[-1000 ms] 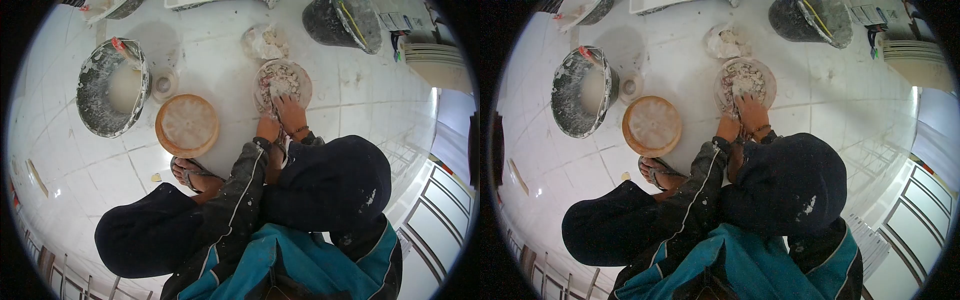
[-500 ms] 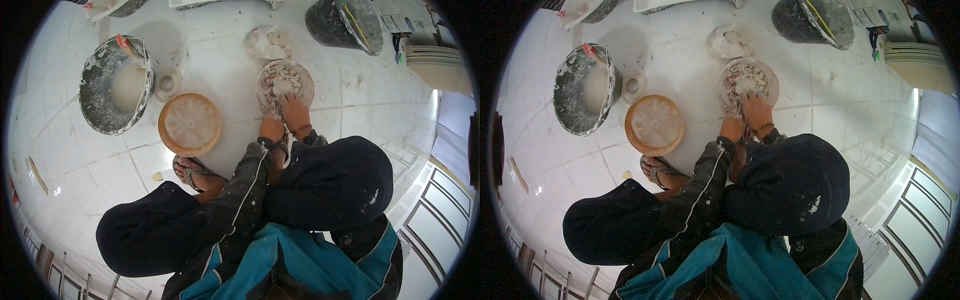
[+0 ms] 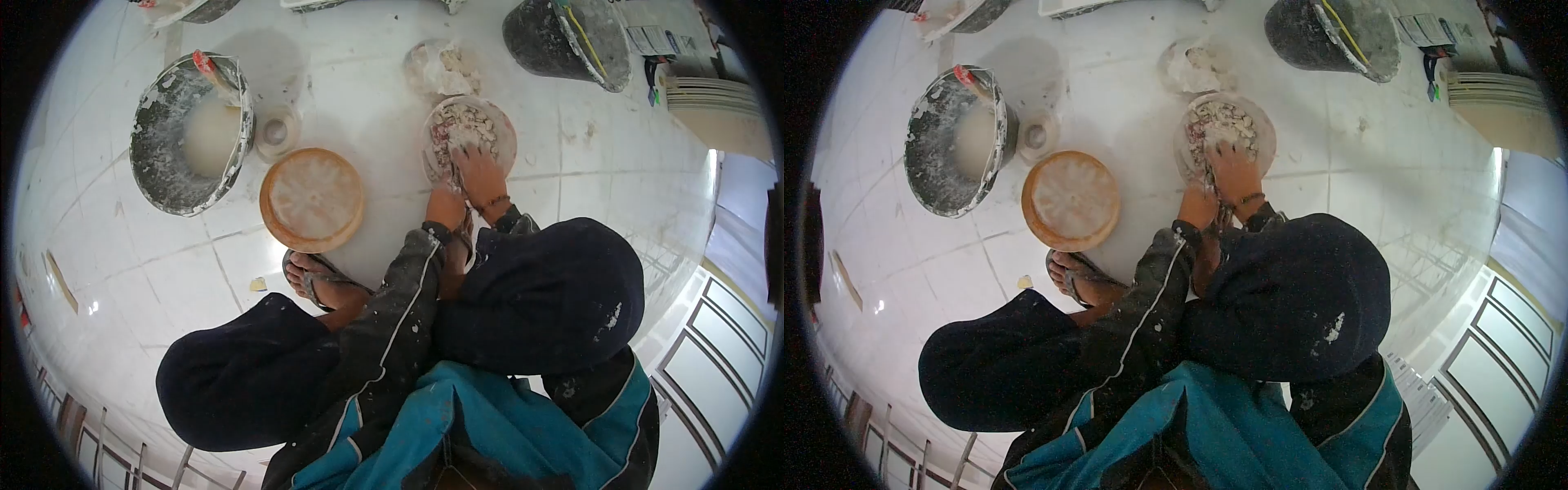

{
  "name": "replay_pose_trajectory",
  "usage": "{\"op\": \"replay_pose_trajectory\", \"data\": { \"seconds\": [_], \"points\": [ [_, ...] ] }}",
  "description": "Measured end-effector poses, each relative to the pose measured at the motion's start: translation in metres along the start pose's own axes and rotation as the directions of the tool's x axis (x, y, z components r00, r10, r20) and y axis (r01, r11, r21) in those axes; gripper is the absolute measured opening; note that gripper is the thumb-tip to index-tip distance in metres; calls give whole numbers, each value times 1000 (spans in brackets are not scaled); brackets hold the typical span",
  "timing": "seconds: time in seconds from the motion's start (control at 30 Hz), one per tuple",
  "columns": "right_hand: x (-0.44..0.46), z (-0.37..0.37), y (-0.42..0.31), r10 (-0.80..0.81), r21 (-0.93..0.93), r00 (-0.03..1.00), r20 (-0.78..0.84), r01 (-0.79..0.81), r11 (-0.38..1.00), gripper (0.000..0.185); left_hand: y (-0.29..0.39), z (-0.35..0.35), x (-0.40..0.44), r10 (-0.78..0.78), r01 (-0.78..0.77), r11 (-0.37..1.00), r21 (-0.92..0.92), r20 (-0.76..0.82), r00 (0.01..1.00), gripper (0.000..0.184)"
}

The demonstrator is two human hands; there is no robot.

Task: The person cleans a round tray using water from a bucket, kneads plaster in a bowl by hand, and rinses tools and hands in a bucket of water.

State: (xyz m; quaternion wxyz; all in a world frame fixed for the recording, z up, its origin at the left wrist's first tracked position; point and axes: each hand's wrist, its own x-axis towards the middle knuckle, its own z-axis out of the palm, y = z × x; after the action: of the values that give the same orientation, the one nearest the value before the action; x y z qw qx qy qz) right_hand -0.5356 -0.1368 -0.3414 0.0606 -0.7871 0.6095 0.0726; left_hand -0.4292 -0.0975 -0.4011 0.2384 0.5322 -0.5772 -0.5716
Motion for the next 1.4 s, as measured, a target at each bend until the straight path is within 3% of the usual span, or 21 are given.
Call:
{"op": "replay_pose_trajectory", "data": {
  "seconds": [0.07, 0.13, 0.2, 0.3, 0.43, 0.5, 0.53, 0.6, 0.7, 0.83, 0.93, 1.0, 1.07, 1.13, 1.23, 1.3, 1.33, 1.4],
  "points": [
    [13, -1, 4, 99, -29, 994, 44, -98, 995, 36, 5, -3, -3, -61, 61, 998, -35, 17, 998, 52],
    [7, 1, 0, 80, -53, 997, 17, -79, 995, 38, 3, -4, -3, -118, 119, 991, -60, 27, 993, 51],
    [1, 2, -3, -11, -1, 998, 54, 11, 1000, 38, 3, -5, -1, -48, 46, 997, -55, -31, 998, 49],
    [3, -3, 5, -19, 60, 1000, 9, 18, 998, 38, 12, -11, -3, -165, 167, 984, -62, 34, 986, 46],
    [-9, 2, 1, 32, 64, 999, 17, -33, 997, 38, 1, -2, 1, -195, 198, 980, -29, 70, 978, 44],
    [-15, -7, -4, 142, 120, 983, 119, -156, 981, 38, -7, 10, 0, 87, -102, 994, -48, -253, 963, 44],
    [-10, -7, -3, 138, 121, 983, 125, -153, 981, 38, -8, 10, -1, 80, -96, 994, -50, -255, 964, 44],
    [1, -4, 3, 145, 14, 987, 65, -146, 989, 39, 10, -3, -6, -4, 7, 998, 61, -52, 999, 45],
    [1, 1, 8, 96, 11, 995, 18, -96, 995, 37, -4, 7, -1, -53, 52, 999, -10, -103, 993, 50],
    [-6, 2, 4, 96, 33, 995, 13, -97, 995, 38, 11, -4, 0, -86, 82, 994, -72, -52, 995, 48],
    [-2, 4, 4, 89, -3, 996, -26, -89, 996, 39, 16, -10, -1, -165, 118, 967, 226, 202, 965, 51],
    [-5, 2, 1, 121, 7, 991, 64, -122, 993, 38, 15, -5, -4, -123, 122, 992, -11, -28, 992, 52],
    [-4, 6, -1, 144, 17, 977, 155, -149, 989, 38, 6, 1, -3, -95, 93, 995, -34, -75, 993, 52],
    [-4, 14, 2, 93, 31, 995, -39, -91, 995, 36, -6, 9, 1, -71, 64, 996, -65, -118, 990, 53],
    [-4, -2, -1, 124, 92, 992, 29, -126, 988, 36, -3, 10, 0, -92, 76, 969, 237, 60, 994, 46],
    [-3, -5, -6, 118, 70, 992, 44, -121, 990, 36, 9, 7, -3, -93, 73, 992, -100, -213, 973, 35],
    [-5, -6, -8, 112, 46, 991, 75, -115, 992, 37, 0, 10, 0, -95, 75, 992, -101, -217, 972, 35],
    [5, -4, -4, 95, 43, 994, 46, -97, 994, 37, -14, 13, 4, 43, -55, 948, 313, 45, 998, 29]
  ]
}}
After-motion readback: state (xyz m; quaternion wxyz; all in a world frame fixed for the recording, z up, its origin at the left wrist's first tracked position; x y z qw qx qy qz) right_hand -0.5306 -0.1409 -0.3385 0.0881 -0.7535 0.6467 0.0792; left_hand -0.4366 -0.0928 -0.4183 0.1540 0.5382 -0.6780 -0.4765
